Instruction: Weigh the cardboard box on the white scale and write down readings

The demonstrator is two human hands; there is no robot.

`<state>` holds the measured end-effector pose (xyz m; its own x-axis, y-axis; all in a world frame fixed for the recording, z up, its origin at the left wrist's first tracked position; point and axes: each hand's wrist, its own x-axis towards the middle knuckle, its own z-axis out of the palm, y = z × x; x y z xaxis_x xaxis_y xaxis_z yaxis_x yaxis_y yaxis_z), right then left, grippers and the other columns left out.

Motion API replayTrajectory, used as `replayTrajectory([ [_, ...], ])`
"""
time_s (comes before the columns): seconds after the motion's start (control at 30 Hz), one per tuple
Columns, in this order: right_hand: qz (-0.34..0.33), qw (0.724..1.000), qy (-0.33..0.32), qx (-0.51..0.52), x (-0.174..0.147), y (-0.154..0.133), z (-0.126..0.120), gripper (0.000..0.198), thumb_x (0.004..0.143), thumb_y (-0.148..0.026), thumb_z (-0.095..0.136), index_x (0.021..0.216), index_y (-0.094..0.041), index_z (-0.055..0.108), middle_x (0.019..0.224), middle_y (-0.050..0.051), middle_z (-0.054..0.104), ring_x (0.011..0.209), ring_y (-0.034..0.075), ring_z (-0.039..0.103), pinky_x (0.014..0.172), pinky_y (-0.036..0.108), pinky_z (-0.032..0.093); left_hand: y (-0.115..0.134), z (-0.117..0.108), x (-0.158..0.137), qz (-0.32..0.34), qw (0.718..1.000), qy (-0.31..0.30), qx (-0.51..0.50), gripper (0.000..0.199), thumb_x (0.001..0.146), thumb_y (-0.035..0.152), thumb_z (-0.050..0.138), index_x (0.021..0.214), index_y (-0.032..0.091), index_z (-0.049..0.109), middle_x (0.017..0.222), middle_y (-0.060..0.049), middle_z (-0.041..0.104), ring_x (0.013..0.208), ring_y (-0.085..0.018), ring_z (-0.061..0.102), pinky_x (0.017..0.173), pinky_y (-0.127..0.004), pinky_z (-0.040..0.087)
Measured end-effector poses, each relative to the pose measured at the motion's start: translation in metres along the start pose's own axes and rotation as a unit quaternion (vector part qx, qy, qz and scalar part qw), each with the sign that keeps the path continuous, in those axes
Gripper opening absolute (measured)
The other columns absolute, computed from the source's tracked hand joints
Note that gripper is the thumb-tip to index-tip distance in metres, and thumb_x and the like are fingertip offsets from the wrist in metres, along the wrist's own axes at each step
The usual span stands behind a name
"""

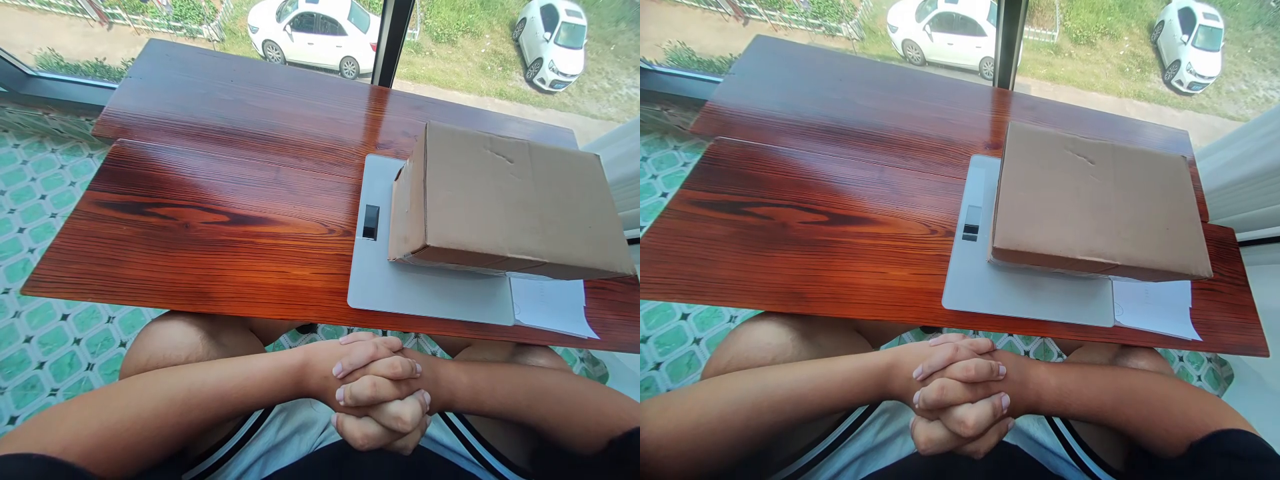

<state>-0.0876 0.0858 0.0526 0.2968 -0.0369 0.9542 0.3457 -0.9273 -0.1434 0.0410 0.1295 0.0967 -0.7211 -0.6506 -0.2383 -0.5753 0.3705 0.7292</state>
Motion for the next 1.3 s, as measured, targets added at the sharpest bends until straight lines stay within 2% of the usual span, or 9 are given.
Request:
replayTrajectory([
  [0.13, 0.014, 1.0, -0.013, -0.003, 0.0008, -0.0017, -0.0008, 0.038, 0.09, -0.05, 0.068, 0.117, -0.023, 0.072, 0.094, 0.013, 0.075, 0.091, 0.035, 0.075, 0.077, 0.048, 0.064, 0.0012, 0.0004, -0.0021, -0.005, 1.0, 0.002, -0.005, 0.058, 0.071, 0.077, 0.065, 0.11, 0.037, 0.077, 0.146, -0.007, 0.055, 0.09, -0.028, 0.07, 0.036, -0.019, 0.046],
  [0.27, 0.017, 1.0, -0.013, 0.018, -0.0001, -0.0012, -0.002, 0.037, 0.091, -0.048, 0.067, 0.119, -0.024, 0.07, 0.097, 0.012, 0.075, 0.093, 0.035, 0.075, 0.076, 0.048, 0.064, 0.0013, -0.0004, -0.0027, -0.007, 1.0, -0.01, -0.011, 0.06, 0.071, 0.081, 0.063, 0.112, 0.038, 0.078, 0.155, -0.004, 0.048, 0.096, -0.031, 0.071, 0.041, -0.023, 0.053],
  [0.43, 0.022, 0.999, -0.019, 0.023, -0.0056, 0.0057, -0.0007, 0.032, 0.092, -0.044, 0.067, 0.116, -0.023, 0.072, 0.097, 0.011, 0.074, 0.095, 0.033, 0.074, 0.079, 0.047, 0.063, 0.0008, -0.0019, -0.002, -0.011, 0.999, -0.024, -0.018, 0.058, 0.071, 0.079, 0.065, 0.111, 0.039, 0.078, 0.163, 0.001, 0.04, 0.103, -0.033, 0.07, 0.04, -0.022, 0.052],
  [0.6, 0.037, 0.999, -0.004, 0.035, -0.0065, 0.0061, 0.0018, 0.029, 0.091, -0.042, 0.068, 0.114, -0.024, 0.074, 0.096, 0.009, 0.074, 0.094, 0.032, 0.074, 0.079, 0.045, 0.062, -0.0012, -0.0019, -0.002, -0.009, 1.0, -0.012, -0.002, 0.061, 0.071, 0.082, 0.063, 0.11, 0.037, 0.078, 0.154, -0.004, 0.049, 0.1, -0.032, 0.071, 0.038, -0.021, 0.051],
  [0.83, 0.03, 0.999, -0.019, 0.009, -0.002, 0.0024, 0.0007, 0.023, 0.091, -0.035, 0.068, 0.111, -0.024, 0.072, 0.095, 0.008, 0.073, 0.092, 0.031, 0.074, 0.076, 0.043, 0.063, 0.0002, -0.0074, 0.0001, -0.007, 1.0, -0.013, 0.004, 0.057, 0.068, 0.08, 0.068, 0.103, 0.036, 0.078, 0.141, -0.009, 0.058, 0.08, -0.026, 0.071, 0.032, -0.023, 0.046],
  [1.03, 0.065, 0.998, 0.007, 0.015, -0.0036, 0.0004, 0.0031, 0.023, 0.087, -0.038, 0.072, 0.107, -0.028, 0.073, 0.092, 0.008, 0.074, 0.09, 0.033, 0.074, 0.077, 0.044, 0.063, 0.0037, -0.0048, -0.0037, -0.033, 0.999, -0.003, 0.004, 0.058, 0.069, 0.08, 0.067, 0.109, 0.038, 0.078, 0.151, -0.005, 0.051, 0.096, -0.032, 0.07, 0.039, -0.024, 0.052],
  [1.17, 0.058, 0.998, 0.009, 0.015, -0.0051, 0.0034, 0.0045, 0.024, 0.087, -0.039, 0.072, 0.106, -0.024, 0.072, 0.091, 0.01, 0.073, 0.087, 0.033, 0.074, 0.074, 0.044, 0.063, 0.0022, -0.0033, -0.004, -0.03, 1.0, 0.003, 0.003, 0.056, 0.07, 0.079, 0.067, 0.104, 0.036, 0.079, 0.158, -0.002, 0.046, 0.094, -0.029, 0.072, 0.033, -0.02, 0.046],
  [1.3, 0.059, 0.998, -0.001, 0.032, -0.0048, 0.0037, 0.0041, 0.023, 0.089, -0.038, 0.07, 0.109, -0.026, 0.073, 0.093, 0.009, 0.073, 0.092, 0.033, 0.074, 0.077, 0.045, 0.063, 0.0, -0.0033, -0.0024, -0.024, 1.0, 0.018, 0.006, 0.053, 0.067, 0.077, 0.07, 0.096, 0.033, 0.079, 0.146, -0.006, 0.056, 0.082, -0.025, 0.071, 0.029, -0.02, 0.039],
])
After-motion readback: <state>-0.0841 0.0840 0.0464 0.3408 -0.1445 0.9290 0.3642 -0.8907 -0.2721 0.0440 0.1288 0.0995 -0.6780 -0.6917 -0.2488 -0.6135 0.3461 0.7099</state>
